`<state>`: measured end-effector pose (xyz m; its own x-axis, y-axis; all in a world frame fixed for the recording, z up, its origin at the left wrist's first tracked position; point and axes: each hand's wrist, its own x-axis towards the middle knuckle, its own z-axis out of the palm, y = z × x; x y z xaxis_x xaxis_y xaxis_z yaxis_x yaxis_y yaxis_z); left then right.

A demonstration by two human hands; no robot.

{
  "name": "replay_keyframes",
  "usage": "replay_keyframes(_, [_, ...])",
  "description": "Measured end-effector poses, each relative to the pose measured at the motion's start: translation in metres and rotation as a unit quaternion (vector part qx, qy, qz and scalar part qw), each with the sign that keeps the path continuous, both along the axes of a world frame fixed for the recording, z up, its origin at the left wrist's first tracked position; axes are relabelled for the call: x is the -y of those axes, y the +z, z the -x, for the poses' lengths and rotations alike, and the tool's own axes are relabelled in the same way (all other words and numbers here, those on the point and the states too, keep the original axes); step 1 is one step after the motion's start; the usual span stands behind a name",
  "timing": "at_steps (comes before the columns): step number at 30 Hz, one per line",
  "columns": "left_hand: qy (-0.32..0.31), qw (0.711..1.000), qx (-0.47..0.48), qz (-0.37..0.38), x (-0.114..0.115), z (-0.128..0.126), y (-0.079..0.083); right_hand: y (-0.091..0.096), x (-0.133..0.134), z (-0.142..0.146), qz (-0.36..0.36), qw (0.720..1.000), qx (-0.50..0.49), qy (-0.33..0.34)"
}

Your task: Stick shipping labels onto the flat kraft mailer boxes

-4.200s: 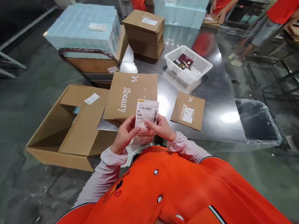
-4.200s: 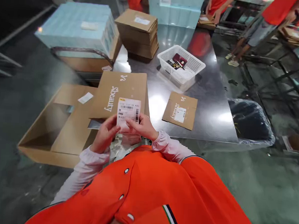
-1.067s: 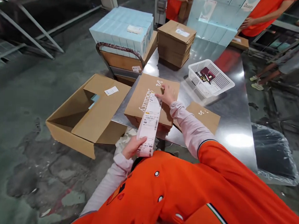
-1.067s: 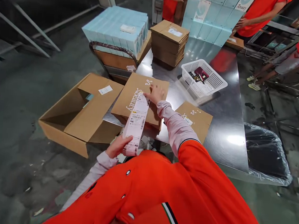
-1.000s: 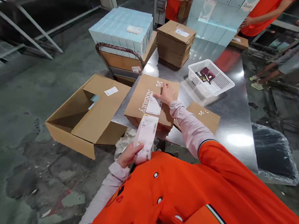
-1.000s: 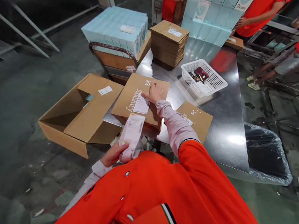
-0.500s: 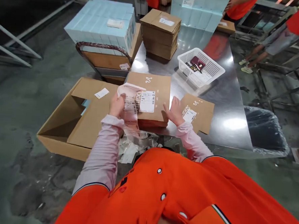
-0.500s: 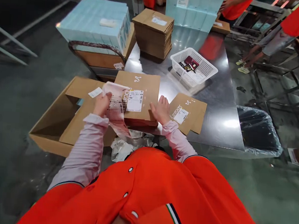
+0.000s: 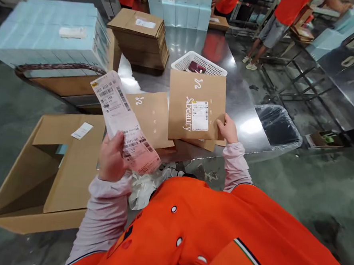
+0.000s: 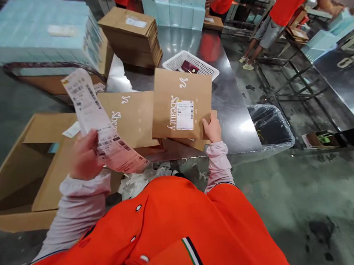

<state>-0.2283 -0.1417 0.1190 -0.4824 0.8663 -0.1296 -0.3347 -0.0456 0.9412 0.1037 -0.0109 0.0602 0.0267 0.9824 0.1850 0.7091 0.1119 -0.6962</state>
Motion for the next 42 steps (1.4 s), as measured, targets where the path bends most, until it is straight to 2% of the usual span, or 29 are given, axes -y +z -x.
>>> replay_keyframes(1, [-0.001, 1.000, -0.018, 0.006, 0.008, -0.008, -0.005, 0.003, 0.005, 0.005, 0.016, 1.000, 0.022, -0.001])
replay_keyframes(2, [-0.001, 0.999, -0.036, 0.011, 0.015, -0.016, -0.010, 0.005, 0.014, 0.018, 0.034, 0.999, 0.014, 0.037])
replay_keyframes(3, [-0.009, 0.998, -0.057, 0.017, 0.021, -0.022, -0.016, 0.006, 0.024, 0.038, 0.053, 0.992, -0.022, 0.113])
replay_keyframes(4, [-0.026, 0.996, -0.087, 0.023, 0.026, -0.027, -0.022, 0.007, 0.037, 0.062, 0.069, 0.973, -0.079, 0.207])
replay_keyframes(5, [-0.055, 0.991, -0.120, 0.029, 0.030, -0.030, -0.027, 0.007, 0.051, 0.087, 0.087, 0.939, -0.144, 0.300])
replay_keyframes(7, [-0.107, 0.978, -0.176, 0.024, 0.034, -0.031, -0.033, 0.006, 0.078, 0.131, 0.079, 0.897, -0.262, 0.348])
replay_keyframes(8, [-0.109, 0.975, -0.191, 0.015, 0.035, -0.029, -0.034, 0.006, 0.089, 0.147, 0.074, 0.885, -0.291, 0.355])
replay_keyframes(10, [-0.057, 0.980, -0.189, 0.002, 0.034, -0.024, -0.031, 0.007, 0.100, 0.164, 0.081, 0.873, -0.281, 0.389])
replay_keyframes(12, [0.007, 0.986, -0.167, 0.009, 0.033, -0.019, -0.027, 0.012, 0.097, 0.168, 0.101, 0.859, -0.241, 0.440])
replay_keyframes(17, [0.053, 0.979, -0.189, 0.051, 0.036, -0.019, -0.031, 0.040, 0.063, 0.177, 0.064, 0.869, -0.178, 0.457])
replay_keyframes(21, [0.111, 0.971, -0.205, 0.051, 0.033, -0.019, -0.047, 0.052, 0.053, 0.185, 0.106, 0.858, -0.154, 0.478])
replay_keyframes(23, [0.099, 0.978, -0.180, 0.027, 0.030, -0.016, -0.057, 0.053, 0.047, 0.190, 0.090, 0.864, -0.152, 0.472])
replay_keyframes(25, [0.056, 0.988, -0.138, 0.027, 0.029, -0.010, -0.068, 0.054, 0.032, 0.199, 0.032, 0.876, -0.142, 0.460])
replay_keyframes(28, [-0.035, 0.991, -0.066, 0.107, 0.034, -0.001, -0.090, 0.048, -0.009, 0.224, -0.020, 0.906, -0.100, 0.411])
replay_keyframes(30, [-0.089, 0.984, -0.020, 0.153, 0.043, 0.004, -0.105, 0.037, -0.038, 0.244, 0.018, 0.928, -0.034, 0.370])
replay_keyframes(32, [-0.121, 0.979, 0.029, 0.164, 0.057, 0.006, -0.118, 0.023, -0.061, 0.261, 0.067, 0.941, 0.048, 0.328])
replay_keyframes(34, [-0.128, 0.974, 0.072, 0.172, 0.074, 0.006, -0.125, 0.010, -0.072, 0.273, 0.067, 0.953, 0.116, 0.270])
replay_keyframes(36, [-0.132, 0.967, 0.109, 0.190, 0.092, 0.005, -0.125, 0.000, -0.072, 0.282, 0.015, 0.954, 0.172, 0.244])
replay_keyframes(38, [-0.143, 0.960, 0.134, 0.199, 0.109, 0.008, -0.116, -0.008, -0.062, 0.288, -0.042, 0.924, 0.229, 0.303])
replay_keyframes(40, [-0.150, 0.960, 0.146, 0.184, 0.120, 0.016, -0.101, -0.016, -0.045, 0.289, -0.086, 0.864, 0.272, 0.416])
replay_keyframes(42, [-0.115, 0.973, 0.142, 0.139, 0.119, 0.030, -0.083, -0.023, -0.020, 0.280, -0.117, 0.802, 0.283, 0.512])
